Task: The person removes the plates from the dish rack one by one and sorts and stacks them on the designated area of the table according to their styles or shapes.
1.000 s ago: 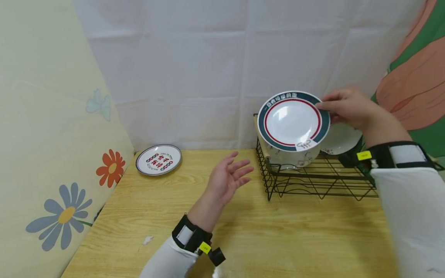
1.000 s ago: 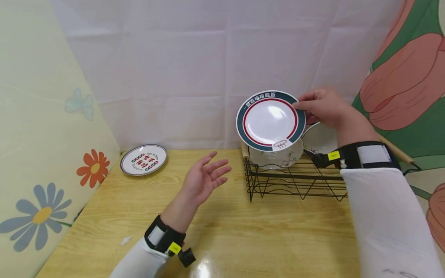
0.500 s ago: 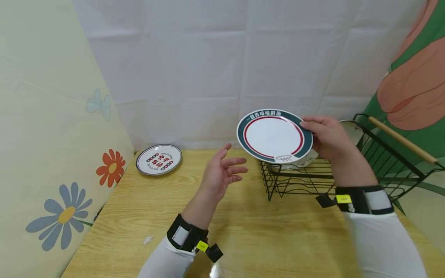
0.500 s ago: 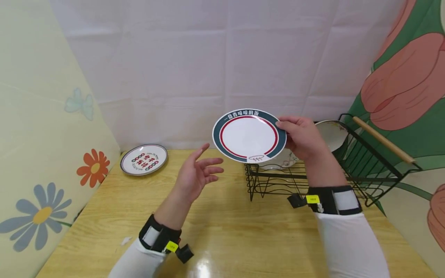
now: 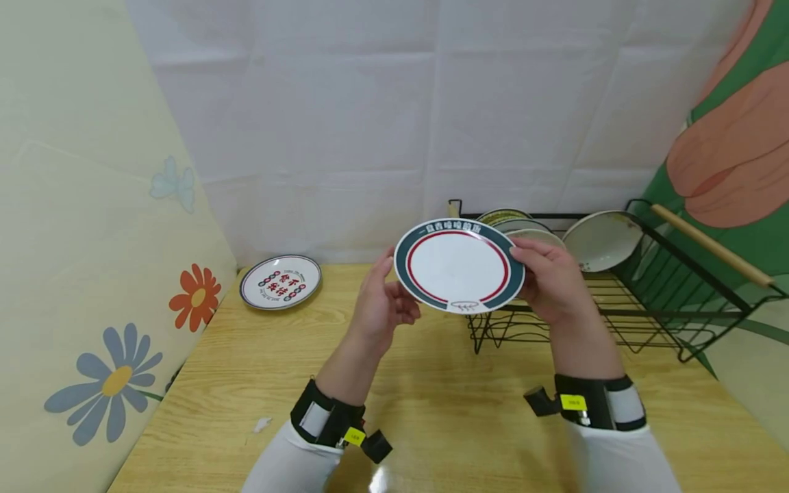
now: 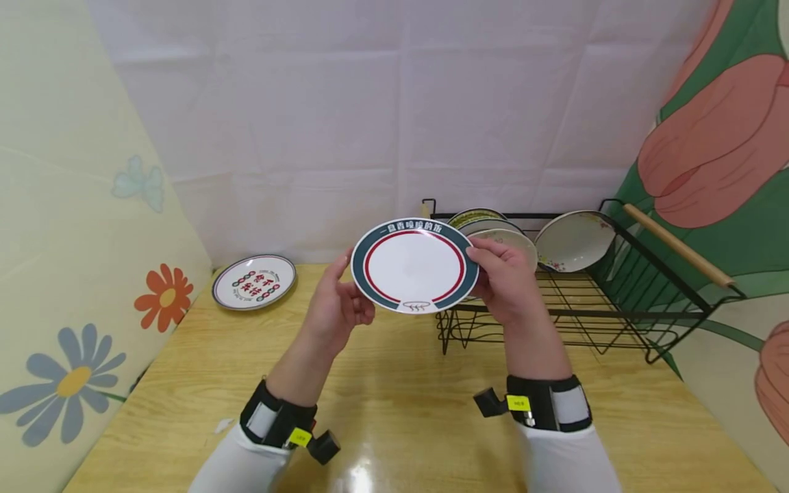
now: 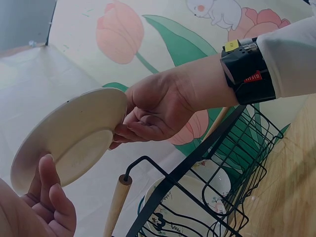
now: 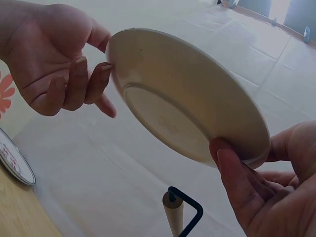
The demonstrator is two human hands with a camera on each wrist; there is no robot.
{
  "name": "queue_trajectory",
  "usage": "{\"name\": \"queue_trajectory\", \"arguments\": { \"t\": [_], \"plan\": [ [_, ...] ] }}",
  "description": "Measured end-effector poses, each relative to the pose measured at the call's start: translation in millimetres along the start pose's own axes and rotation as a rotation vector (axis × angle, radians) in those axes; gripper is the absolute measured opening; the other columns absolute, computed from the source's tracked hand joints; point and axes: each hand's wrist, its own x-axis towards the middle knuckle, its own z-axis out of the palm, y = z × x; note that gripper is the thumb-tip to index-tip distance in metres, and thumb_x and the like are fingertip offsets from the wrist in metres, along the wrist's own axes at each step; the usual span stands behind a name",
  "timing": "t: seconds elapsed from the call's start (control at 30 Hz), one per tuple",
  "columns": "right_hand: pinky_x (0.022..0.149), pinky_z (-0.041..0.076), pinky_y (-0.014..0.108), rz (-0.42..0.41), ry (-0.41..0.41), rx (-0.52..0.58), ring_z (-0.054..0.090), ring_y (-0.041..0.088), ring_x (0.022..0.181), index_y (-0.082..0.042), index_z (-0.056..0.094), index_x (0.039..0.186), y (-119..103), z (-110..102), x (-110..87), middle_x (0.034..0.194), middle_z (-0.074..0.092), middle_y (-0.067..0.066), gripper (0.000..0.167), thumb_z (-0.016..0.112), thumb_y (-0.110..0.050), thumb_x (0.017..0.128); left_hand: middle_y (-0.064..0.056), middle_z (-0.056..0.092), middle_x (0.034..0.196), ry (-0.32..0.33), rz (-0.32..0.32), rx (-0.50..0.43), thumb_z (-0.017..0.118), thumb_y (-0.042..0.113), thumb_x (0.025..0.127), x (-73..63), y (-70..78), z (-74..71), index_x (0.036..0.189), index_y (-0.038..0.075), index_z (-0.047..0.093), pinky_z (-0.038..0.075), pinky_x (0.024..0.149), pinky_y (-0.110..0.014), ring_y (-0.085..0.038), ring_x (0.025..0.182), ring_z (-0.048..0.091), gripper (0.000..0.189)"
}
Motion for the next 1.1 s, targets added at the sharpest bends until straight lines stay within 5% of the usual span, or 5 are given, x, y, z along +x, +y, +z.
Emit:
{"name": "queue_trajectory", "arguments": {
  "t": [0.33,0.63,1.1],
  "plan": [
    [0.062,0.061,0.024,-0.029,-0.028,0.046,0.077,0.011,0.073,-0.015,0.079,0.112,7,7,-5.4,0.095,0.081,0.002,0.019,0.062,-0.014,0.103,0.007,0.066,0.061,-0.014,0.009,-0.031,0.039,0.037,0.106,-2.0,3.4,-1.1,0.149,0.029,0.050,0.045,0.053,-0.024,-0.010,0.048,0.053,0.046],
    [0.062,0.061,0.023,-0.029,-0.038,0.051,0.075,0.008,0.073,-0.018,0.078,0.114,12,23,-8.3,0.096,0.081,0.000,0.019,0.062,-0.019,0.104,0.004,0.069,0.070,0.069,0.039,-0.032,0.042,0.030,0.107,-6.2,7.2,-3.5,0.143,0.021,0.056,0.046,0.050,-0.021,-0.010,0.048,0.053,0.040],
    [0.068,0.063,0.026,0.048,-0.009,0.053,0.077,0.012,0.078,-0.016,0.068,0.128,17,30,-11.8,0.100,0.080,0.001,0.029,0.059,-0.031,0.105,0.004,0.068,0.069,0.070,0.112,-0.028,0.043,0.040,0.109,-3.8,7.2,-6.2,0.133,0.013,0.062,0.045,0.047,-0.019,-0.009,0.046,0.051,0.041]
  ]
}}
